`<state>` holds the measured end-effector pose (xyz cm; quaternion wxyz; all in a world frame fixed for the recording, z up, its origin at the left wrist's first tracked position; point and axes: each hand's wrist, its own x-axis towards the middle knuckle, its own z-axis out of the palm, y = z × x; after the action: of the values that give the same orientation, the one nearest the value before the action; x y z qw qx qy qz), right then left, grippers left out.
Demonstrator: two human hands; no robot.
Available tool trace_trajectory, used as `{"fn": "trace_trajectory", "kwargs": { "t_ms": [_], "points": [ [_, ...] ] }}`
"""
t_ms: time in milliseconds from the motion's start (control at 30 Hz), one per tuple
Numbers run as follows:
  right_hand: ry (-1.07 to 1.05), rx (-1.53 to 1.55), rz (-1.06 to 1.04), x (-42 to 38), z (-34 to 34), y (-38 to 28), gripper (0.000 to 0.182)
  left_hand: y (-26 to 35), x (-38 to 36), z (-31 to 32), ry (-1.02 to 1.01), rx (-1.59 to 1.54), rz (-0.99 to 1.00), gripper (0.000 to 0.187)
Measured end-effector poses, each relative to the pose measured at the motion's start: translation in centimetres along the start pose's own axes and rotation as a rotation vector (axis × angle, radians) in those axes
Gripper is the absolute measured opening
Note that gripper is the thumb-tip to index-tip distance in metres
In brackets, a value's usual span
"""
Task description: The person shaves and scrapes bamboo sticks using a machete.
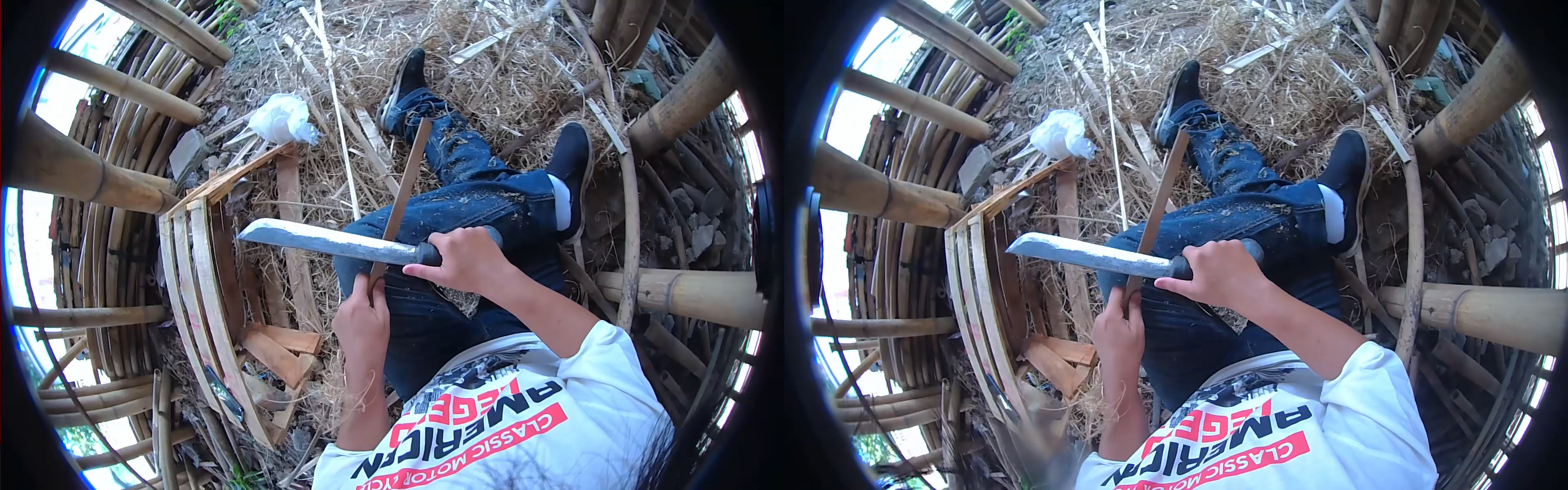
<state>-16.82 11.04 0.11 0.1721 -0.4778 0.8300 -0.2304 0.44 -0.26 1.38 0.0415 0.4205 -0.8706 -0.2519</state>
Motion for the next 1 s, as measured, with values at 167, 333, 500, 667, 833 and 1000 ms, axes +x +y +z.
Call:
{"fn": "trace_trajectory", "kwargs": {
  "t_ms": [167,333,500,667,833,1000],
  "points": [
    [-0.045,-0.087,0.034,0.8,0.2,0.2,0.069,-0.4,0.6,0.3,0.018,0.096,0.074,0.023],
    [-0.121,-0.143,0.04,1.3,-0.6,1.0,0.07,-0.9,0.8,0.8,0.029,0.082,0.073,0.024],
    [-0.041,-0.238,0.157,2.0,-1.7,3.5,0.071,-1.0,0.7,0.6,0.037,0.082,0.046,0.027],
    [0.004,-0.108,0.367,3.1,-3.4,8.6,0.072,-1.1,1.1,0.7,0.014,0.106,0.054,0.027],
    [-0.095,-0.04,0.274,1.9,-2.6,5.3,0.073,-0.6,1.3,0.8,0.008,0.08,0.044,0.026],
    [-0.155,-0.068,0.116,2.0,-2.0,2.1,0.071,-0.8,0.9,1.0,0.02,0.048,0.018,0.024]
  ]
}}
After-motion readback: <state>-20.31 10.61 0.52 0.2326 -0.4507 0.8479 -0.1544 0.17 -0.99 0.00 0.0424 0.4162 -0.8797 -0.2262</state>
